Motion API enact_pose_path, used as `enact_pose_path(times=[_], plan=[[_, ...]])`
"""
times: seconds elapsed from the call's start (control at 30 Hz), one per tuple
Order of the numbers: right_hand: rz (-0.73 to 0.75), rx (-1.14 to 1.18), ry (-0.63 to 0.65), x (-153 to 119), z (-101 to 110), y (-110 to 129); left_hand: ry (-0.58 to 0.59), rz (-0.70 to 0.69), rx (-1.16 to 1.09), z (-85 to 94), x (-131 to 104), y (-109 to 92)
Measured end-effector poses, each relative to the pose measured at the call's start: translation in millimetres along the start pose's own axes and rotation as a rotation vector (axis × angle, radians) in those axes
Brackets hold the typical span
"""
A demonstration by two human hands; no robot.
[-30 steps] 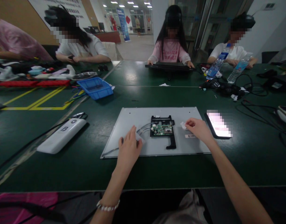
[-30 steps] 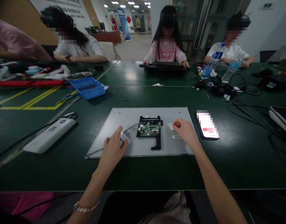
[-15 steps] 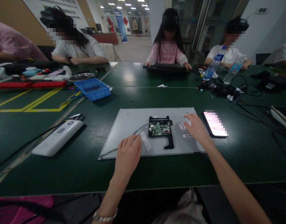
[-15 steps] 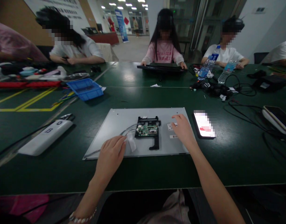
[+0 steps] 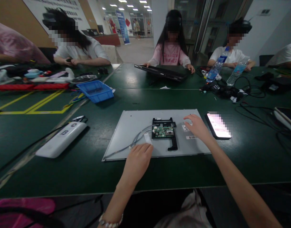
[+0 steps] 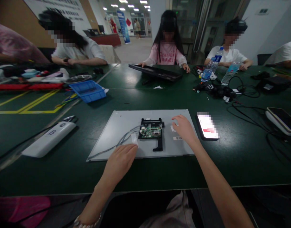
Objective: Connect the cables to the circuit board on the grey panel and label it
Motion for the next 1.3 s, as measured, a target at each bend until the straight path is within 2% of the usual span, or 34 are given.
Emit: enact_pose_path(times=[0.07, 0.13, 0.23, 0.3, 0.43, 0.53, 0.63, 0.7, 0.8, 0.97, 1.1, 1.3], plan=[[0.042, 0.001, 0.007, 9.4, -1.3, 9.7, -0.03, 0.005, 0.012, 6.5, 0.9, 5.2], [0.083, 0.001, 0.017, 21.0, -4.9, 22.5, -0.127, 0.026, 0.021, 21.7, 2.6, 16.2], [0.164, -0.002, 0.065, 39.6, -17.5, 47.7, -0.299, 0.093, 0.045, 46.2, 5.7, 41.5], [0.218, -0.005, 0.124, 50.3, -30.9, 65.4, -0.344, 0.141, 0.055, 52.4, 8.8, 60.0], [0.268, -0.041, 0.199, 63.8, -58.6, 89.5, -0.303, 0.198, 0.053, 42.9, 15.0, 86.8], [0.257, -0.071, 0.213, 67.6, -74.7, 95.3, -0.212, 0.221, 0.083, 29.4, 16.7, 96.0], [0.231, -0.093, 0.205, 68.6, -81.9, 95.8, -0.145, 0.232, 0.081, 19.3, 16.6, 100.4], [0.215, -0.091, 0.183, 68.8, -79.0, 94.5, -0.135, 0.239, 0.068, 16.1, 16.2, 102.5], [0.176, -0.108, 0.127, 67.4, -62.7, 85.1, -0.143, 0.251, 0.073, 14.9, 15.5, 104.3], [0.091, -0.234, 0.041, 53.7, -26.9, 40.6, -0.134, 0.263, 0.071, 15.9, 15.8, 102.7], [0.107, -0.23, 0.131, 39.3, -26.4, 5.8, -0.141, 0.262, 0.064, 17.4, 17.8, 100.1], [0.09, -0.118, 0.159, 31.8, -29.7, -10.8, -0.201, 0.281, 0.059, 23.2, 17.7, 97.7]])
Point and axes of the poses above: each hand's wrist, its own x-axis towards the middle knuckle, its own z-axis out of the back of the hand, y = z × x, the point moved 8 cm from there along x, towards the middle knuckle, and after that the axes turned 4 degrees about -x, right-handed, at the moved point
